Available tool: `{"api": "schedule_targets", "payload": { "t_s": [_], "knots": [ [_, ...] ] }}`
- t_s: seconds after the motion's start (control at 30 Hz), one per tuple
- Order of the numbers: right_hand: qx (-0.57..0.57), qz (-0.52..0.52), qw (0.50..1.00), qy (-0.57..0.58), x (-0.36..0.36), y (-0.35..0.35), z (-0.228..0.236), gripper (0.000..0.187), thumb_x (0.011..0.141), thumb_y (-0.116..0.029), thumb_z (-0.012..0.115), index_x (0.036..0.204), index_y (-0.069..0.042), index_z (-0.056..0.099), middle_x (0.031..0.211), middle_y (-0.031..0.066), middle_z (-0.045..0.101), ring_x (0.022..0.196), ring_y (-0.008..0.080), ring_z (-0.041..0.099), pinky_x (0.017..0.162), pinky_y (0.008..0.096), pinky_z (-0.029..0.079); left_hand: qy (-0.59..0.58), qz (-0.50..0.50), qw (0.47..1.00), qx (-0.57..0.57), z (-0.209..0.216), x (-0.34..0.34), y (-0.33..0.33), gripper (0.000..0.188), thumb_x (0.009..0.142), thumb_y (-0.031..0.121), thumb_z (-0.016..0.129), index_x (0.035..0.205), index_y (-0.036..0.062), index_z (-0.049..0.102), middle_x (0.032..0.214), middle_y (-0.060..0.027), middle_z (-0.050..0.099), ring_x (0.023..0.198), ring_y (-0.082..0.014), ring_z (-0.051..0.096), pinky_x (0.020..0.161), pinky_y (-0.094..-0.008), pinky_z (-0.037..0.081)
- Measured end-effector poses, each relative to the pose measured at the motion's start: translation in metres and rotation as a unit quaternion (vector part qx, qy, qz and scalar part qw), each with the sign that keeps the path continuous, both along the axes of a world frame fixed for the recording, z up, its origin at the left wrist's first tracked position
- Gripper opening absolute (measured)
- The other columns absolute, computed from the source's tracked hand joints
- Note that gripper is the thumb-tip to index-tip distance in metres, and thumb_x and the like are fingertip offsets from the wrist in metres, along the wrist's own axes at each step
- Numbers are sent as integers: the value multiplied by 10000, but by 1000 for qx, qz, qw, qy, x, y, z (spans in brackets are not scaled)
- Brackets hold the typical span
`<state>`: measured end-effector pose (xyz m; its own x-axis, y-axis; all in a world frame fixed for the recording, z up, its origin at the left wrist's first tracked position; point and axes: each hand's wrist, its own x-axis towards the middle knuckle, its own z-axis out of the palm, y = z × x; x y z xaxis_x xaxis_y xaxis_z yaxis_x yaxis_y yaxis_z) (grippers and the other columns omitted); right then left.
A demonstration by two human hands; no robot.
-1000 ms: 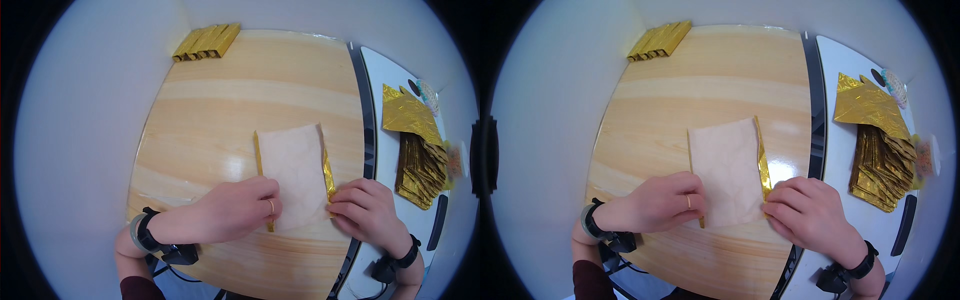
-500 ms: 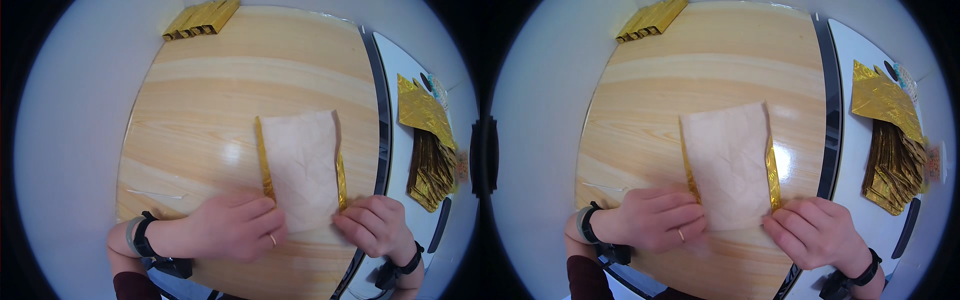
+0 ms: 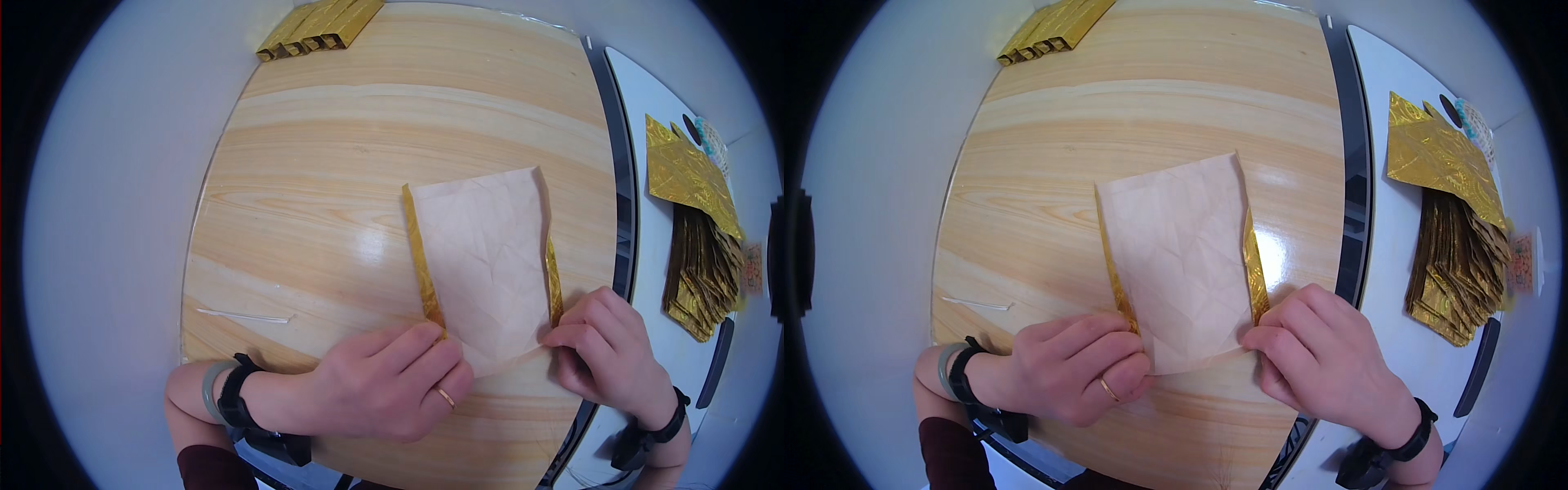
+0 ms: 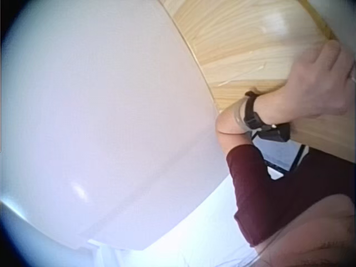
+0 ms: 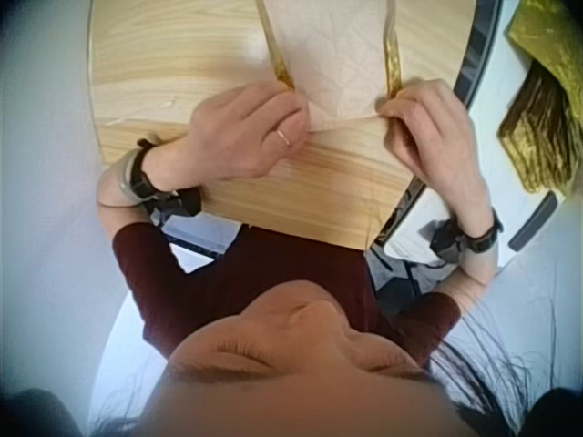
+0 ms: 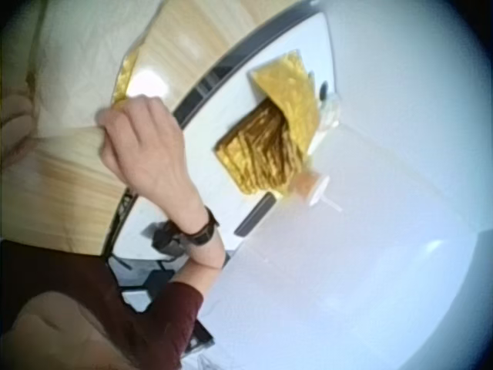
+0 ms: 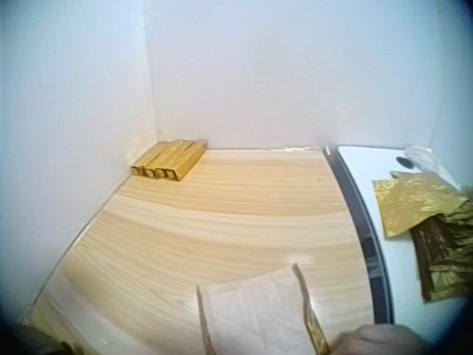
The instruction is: Folding gold-foil joss paper into a rectangular strip shape.
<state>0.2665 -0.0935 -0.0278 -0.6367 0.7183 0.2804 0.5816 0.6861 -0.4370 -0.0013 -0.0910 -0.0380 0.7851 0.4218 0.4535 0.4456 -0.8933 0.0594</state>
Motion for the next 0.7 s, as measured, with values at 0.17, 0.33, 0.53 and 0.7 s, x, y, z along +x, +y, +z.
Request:
{"api": "schedule_targets", "payload": {
  "t_s": [0.17,0.33,0.53,0.7],
  "knots": [
    [34,3,999,-24,3,0,-1,293,618,-26,723,890,-74,625,811,31,562,712,223,555,589,313,469,-24,-1,999,-23,0,2,-1,156,696,141,708,814,81,625,770,-11,602,720,-179,635,574,-240,512],
    [28,13,999,-20,6,-1,1,275,625,-34,732,882,-87,647,806,23,559,694,208,549,564,307,461,-26,-12,998,-63,1,-4,-3,250,613,94,685,863,82,694,754,-13,585,728,-185,606,550,-250,505],
    [-23,3,1000,10,6,3,2,243,666,-24,731,889,-82,655,814,30,574,702,215,550,579,312,463,-36,42,985,-163,6,-5,-6,284,598,18,734,875,58,690,748,-24,605,695,-200,593,519,-268,488],
    [-77,-22,996,28,5,5,3,188,730,16,704,894,-54,642,820,55,589,726,239,559,614,333,467,-78,65,974,-203,4,-3,-6,263,634,-38,731,861,53,635,738,-55,625,663,-234,571,527,-293,484]
  ]
}}
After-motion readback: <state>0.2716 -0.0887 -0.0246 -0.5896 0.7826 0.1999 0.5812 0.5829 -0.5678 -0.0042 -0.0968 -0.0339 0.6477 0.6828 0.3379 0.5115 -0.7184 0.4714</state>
